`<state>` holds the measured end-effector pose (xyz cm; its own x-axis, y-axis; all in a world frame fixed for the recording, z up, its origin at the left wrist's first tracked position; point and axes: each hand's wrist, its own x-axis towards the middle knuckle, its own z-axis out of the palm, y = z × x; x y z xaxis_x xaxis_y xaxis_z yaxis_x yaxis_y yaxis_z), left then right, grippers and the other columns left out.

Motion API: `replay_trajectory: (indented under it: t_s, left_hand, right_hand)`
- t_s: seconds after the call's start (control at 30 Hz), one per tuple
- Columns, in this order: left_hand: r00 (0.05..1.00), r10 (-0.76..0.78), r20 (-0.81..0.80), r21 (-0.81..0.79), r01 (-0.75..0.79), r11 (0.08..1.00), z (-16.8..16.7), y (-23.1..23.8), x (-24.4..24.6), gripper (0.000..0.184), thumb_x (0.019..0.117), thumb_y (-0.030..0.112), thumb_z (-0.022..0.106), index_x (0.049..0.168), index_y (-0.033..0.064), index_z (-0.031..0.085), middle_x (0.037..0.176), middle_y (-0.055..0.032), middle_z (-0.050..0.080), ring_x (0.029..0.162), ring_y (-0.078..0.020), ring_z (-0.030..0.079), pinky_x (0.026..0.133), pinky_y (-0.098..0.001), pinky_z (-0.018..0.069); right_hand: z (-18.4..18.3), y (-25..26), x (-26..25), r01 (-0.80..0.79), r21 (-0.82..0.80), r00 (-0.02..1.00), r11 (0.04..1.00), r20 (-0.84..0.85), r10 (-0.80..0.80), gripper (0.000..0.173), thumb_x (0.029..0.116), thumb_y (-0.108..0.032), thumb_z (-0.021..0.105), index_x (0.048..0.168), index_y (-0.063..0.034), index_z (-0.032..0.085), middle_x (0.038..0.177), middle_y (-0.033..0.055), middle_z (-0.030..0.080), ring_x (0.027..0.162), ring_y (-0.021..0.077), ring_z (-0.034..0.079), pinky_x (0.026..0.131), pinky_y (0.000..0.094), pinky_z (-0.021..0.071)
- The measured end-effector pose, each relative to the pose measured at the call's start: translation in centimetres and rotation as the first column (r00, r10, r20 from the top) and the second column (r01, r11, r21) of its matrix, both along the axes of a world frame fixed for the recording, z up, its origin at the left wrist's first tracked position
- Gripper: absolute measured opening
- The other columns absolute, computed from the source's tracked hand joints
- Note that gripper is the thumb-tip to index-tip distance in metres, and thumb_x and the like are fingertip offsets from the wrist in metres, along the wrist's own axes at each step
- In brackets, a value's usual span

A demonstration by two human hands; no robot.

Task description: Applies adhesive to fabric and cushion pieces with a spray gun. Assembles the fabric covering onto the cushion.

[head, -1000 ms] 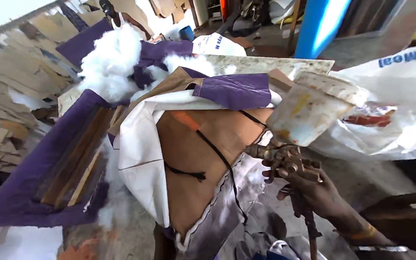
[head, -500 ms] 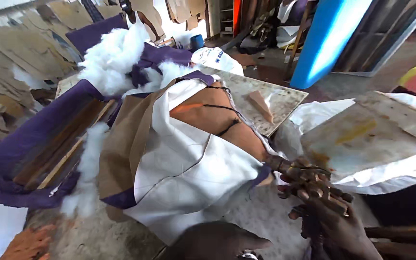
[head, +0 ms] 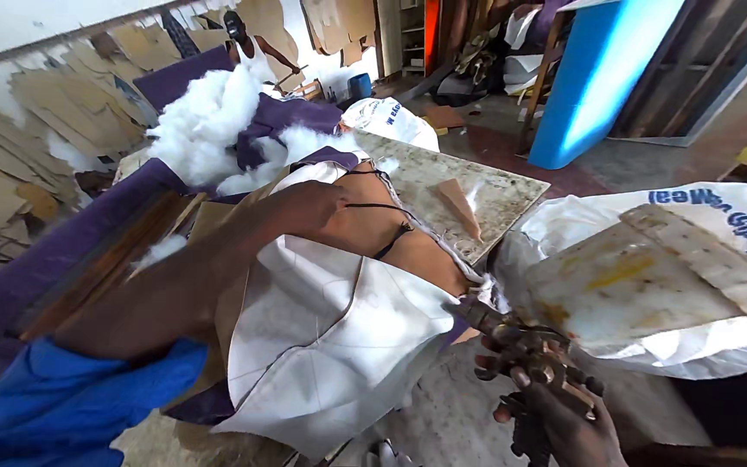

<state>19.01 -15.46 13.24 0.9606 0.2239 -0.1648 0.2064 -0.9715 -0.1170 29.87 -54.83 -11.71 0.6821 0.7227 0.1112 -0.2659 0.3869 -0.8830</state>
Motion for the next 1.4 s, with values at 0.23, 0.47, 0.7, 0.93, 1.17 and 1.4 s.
replay_trajectory:
  t_s: [0.23,0.47,0.7,0.93,1.17,1.4]
  left_hand:
    - [0.723,0.445,-0.529,0.63,-0.017,0.776,-0.7,6.6,-4.6,0.022,0.0964,0.019,0.061,0.094,0.0034,0.076,0.102,-0.011,0.074,0.111,-0.0311,0.066,0.122,-0.0553,0.0245]
    - [0.968,-0.082,-0.237,0.437,0.182,0.881,-4.0,10.2,-4.5,0.019,0.099,0.001,0.056,0.104,0.0025,0.074,0.101,-0.0148,0.074,0.107,-0.0341,0.068,0.115,-0.0548,0.0399]
    - [0.977,0.125,-0.175,0.237,-0.082,0.968,-6.1,13.9,-5.2,0.038,0.1054,0.03,0.048,0.14,0.0159,0.059,0.114,-0.0133,0.071,0.106,-0.0333,0.069,0.093,-0.0542,0.0539]
    - [0.965,0.174,-0.195,0.41,-0.081,0.909,-6.3,13.8,-4.6,0.042,0.1074,0.043,0.044,0.103,0.0138,0.074,0.093,-0.0116,0.073,0.094,-0.0326,0.07,0.09,-0.0556,0.0486]
    - [0.996,0.029,0.081,0.397,-0.059,0.916,-7.0,14.5,-6.2,0.024,0.1035,0.018,0.052,0.095,0.0026,0.068,0.082,-0.0167,0.069,0.083,-0.0379,0.069,0.075,-0.0548,0.0539]
    - [0.998,0.024,-0.064,0.392,0.003,0.92,-2.9,13.7,-6.4,0.031,0.1069,0.03,0.047,0.09,0.011,0.065,0.073,-0.0093,0.065,0.075,-0.0313,0.068,0.072,-0.0514,0.0517]
  right_hand:
    - [1.4,3.4,-2.9,-0.012,-0.007,0.994,1.0,0.11,0.012,0.031,0.0978,-0.009,0.067,0.128,-0.0157,0.062,0.118,0.0081,0.074,0.091,0.0263,0.076,0.062,0.0406,0.0662]
    - [4.1,5.5,-4.6,-0.002,0.048,0.981,0.999,0.195,-0.007,0.038,0.0956,-0.003,0.068,0.131,-0.0113,0.058,0.118,0.0134,0.072,0.091,0.0327,0.075,0.068,0.0501,0.0658]
    - [11.4,12.5,-7.0,0.035,-0.028,0.974,0.999,0.226,-0.027,0.031,0.0965,-0.006,0.069,0.127,-0.0099,0.061,0.117,0.0125,0.074,0.085,0.0278,0.076,0.06,0.0381,0.066]
    - [12.3,18.2,-8.3,0.134,-0.17,0.951,0.976,0.298,-0.079,0.035,0.094,-0.019,0.073,0.127,-0.0125,0.064,0.106,0.0124,0.075,0.067,0.0267,0.074,0.046,0.0349,0.062]
    - [11.8,20.1,-8.9,0.179,-0.237,0.962,0.955,0.246,-0.119,0.039,0.0919,-0.024,0.071,0.13,-0.0221,0.066,0.097,0.0114,0.075,0.057,0.0264,0.069,0.042,0.0337,0.0583]
    - [12.7,20.4,-9.4,0.27,-0.27,0.912,0.924,0.378,-0.156,0.035,0.0922,-0.029,0.07,0.127,-0.0271,0.067,0.087,0.0013,0.074,0.052,0.0176,0.065,0.041,0.0302,0.0562]
